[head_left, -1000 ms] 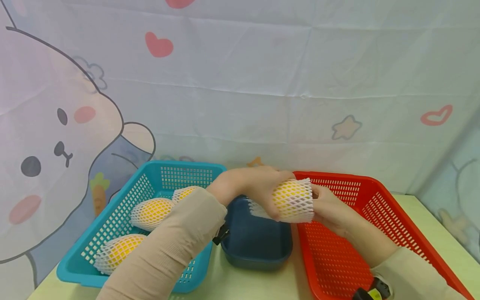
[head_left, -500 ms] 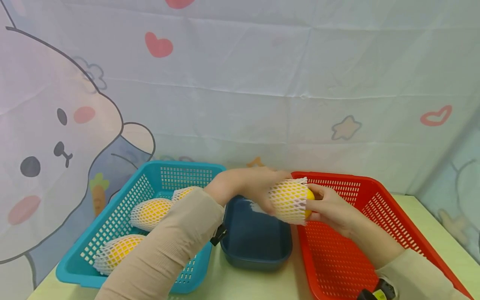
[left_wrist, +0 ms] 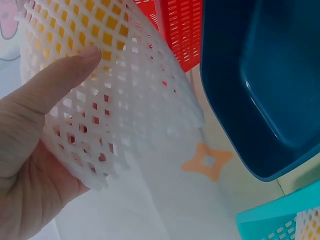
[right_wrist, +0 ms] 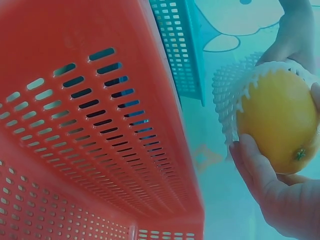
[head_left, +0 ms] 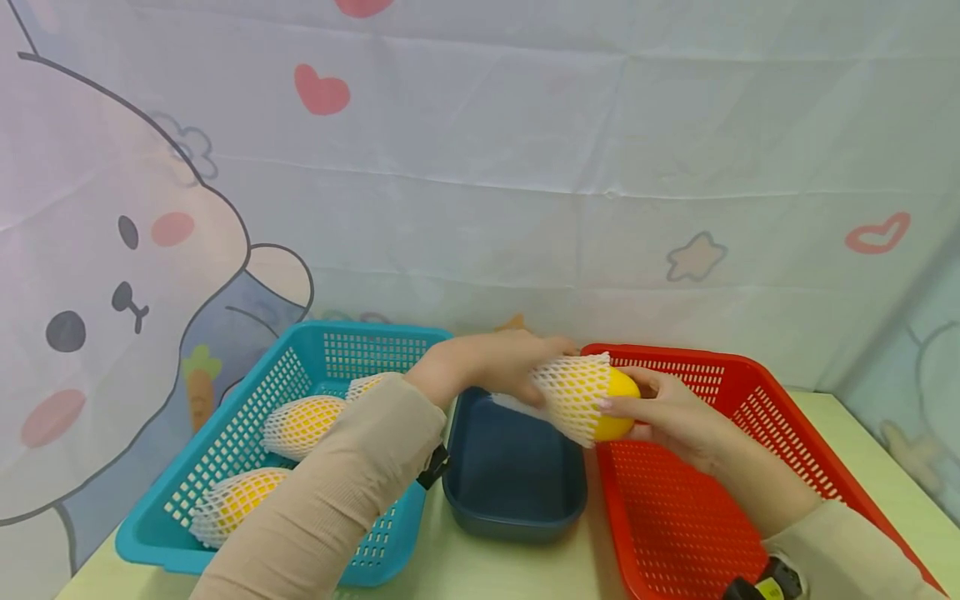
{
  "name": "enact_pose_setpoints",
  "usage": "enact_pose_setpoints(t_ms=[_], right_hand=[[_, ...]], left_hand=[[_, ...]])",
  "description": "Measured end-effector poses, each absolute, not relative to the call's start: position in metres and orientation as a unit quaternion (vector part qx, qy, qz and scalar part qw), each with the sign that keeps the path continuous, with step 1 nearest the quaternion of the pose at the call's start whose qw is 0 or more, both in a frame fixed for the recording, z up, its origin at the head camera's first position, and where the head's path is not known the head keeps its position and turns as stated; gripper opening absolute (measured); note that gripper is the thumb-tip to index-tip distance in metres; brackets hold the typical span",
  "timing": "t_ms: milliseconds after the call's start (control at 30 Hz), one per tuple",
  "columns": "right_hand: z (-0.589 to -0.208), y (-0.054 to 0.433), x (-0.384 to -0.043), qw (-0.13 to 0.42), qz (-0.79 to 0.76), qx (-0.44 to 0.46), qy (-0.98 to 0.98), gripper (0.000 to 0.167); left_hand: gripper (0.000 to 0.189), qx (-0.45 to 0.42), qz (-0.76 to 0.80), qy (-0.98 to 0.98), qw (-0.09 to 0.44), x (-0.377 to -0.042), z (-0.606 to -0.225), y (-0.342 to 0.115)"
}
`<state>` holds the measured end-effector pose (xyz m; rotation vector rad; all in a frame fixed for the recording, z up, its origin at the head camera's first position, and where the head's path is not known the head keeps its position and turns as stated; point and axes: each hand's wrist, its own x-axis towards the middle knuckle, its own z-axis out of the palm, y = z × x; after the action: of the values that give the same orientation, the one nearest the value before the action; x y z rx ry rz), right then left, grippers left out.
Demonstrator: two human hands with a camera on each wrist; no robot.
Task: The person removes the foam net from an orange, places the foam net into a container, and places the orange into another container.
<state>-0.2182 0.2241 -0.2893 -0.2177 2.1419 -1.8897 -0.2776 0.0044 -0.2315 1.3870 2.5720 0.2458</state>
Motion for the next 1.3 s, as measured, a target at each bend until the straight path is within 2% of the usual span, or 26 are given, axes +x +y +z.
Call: enact_pose_setpoints(t_ms=[600,800,1300], right_hand=[[-0.289,0.238,-0.222,0.116,-0.617,-0.057,0.776,0.067],[-0.291,0.244,-0.225,0.107,-0.613,-0.058,0.781,0.066],[-0.3,0.269,-0.233,0.089,-0.609,-0.037,0.787,0.064]], left_hand=[[0.049,0.436,0.071,0.893,0.084,-0.291,-0.243,-0.001],[0.049,0.421,0.068,0.9,0.089,-0.295,-0.247,-0.003],[0.034,0.419,0.055,0.9,0.103,-0.306,-0.26,-0.002]])
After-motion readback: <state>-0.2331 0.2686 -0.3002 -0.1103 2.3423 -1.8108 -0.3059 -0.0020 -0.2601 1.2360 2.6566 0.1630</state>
